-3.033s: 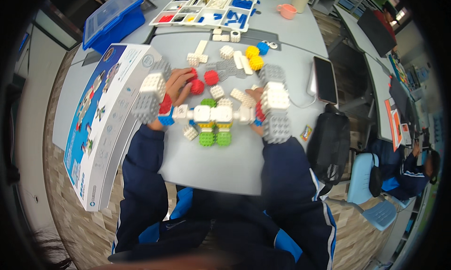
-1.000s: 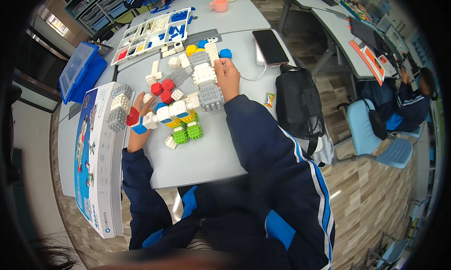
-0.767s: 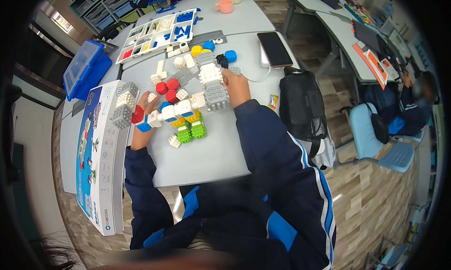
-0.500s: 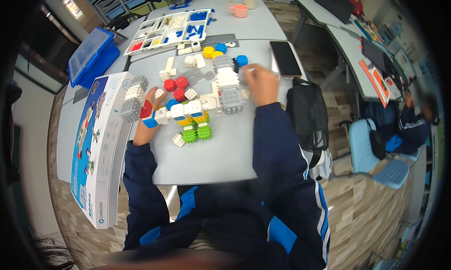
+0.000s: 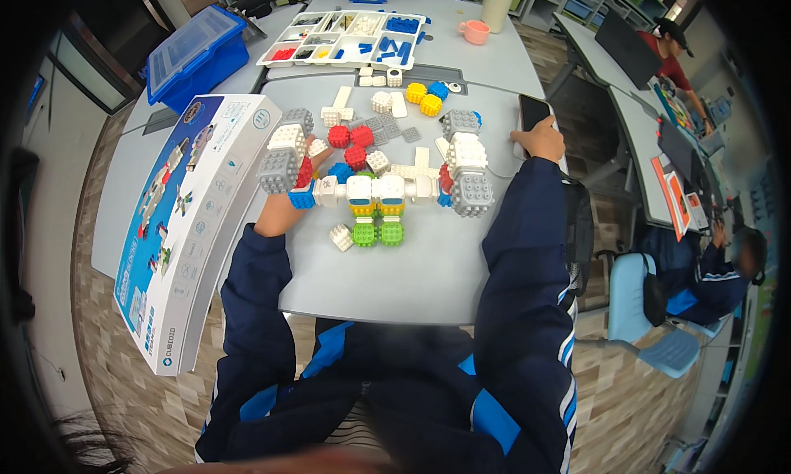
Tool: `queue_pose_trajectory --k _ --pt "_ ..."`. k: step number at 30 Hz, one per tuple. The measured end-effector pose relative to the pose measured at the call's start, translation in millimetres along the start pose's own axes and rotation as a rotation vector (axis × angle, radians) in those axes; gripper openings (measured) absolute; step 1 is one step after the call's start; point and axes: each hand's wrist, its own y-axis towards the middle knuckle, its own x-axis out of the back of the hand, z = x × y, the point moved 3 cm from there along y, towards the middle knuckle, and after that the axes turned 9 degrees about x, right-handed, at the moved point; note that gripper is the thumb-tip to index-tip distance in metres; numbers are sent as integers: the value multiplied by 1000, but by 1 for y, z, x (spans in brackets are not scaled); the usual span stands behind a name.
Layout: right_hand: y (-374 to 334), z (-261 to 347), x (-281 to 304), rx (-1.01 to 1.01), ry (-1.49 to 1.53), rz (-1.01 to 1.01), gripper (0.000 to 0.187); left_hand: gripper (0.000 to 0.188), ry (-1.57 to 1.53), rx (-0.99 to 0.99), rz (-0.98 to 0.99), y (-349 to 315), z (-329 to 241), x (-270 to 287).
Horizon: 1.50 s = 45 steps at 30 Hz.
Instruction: The person assembles a multi-colored block structure on a table using small interlocking plastic blocks. They pick up blocks, connect them into a larger assembly, and place the finished structure into a box.
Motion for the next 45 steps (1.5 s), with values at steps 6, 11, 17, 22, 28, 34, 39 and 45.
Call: queue_pose_trajectory --k 6,11,17,22,28,34,39,45 --pt "16 -27 17 -39 694 301 77 47 17 7 -19 -3 3 -3" --pt "3 -21 53 -89 1511 329 64 46 -13 -53 -18 0 4 -1" --pt "11 -14 87 -55 1217 182 68 47 -63 50 66 -1 4 -3" --pt "14 -12 53 69 767 123 73 42 -41 27 56 2 11 -6" --pt "14 -12 11 128 238 54 99 49 -69 119 11 -7 11 10" --pt "25 -26 -9 181 113 -12 102 53 458 69 -221 -63 -33 74" --pt "71 -66 -51 234 -31 55 98 68 707 450 -251 -155 -49 143" --pt "113 -117 -66 278 -93 35 98 95 851 676 -313 -244 -28 205"
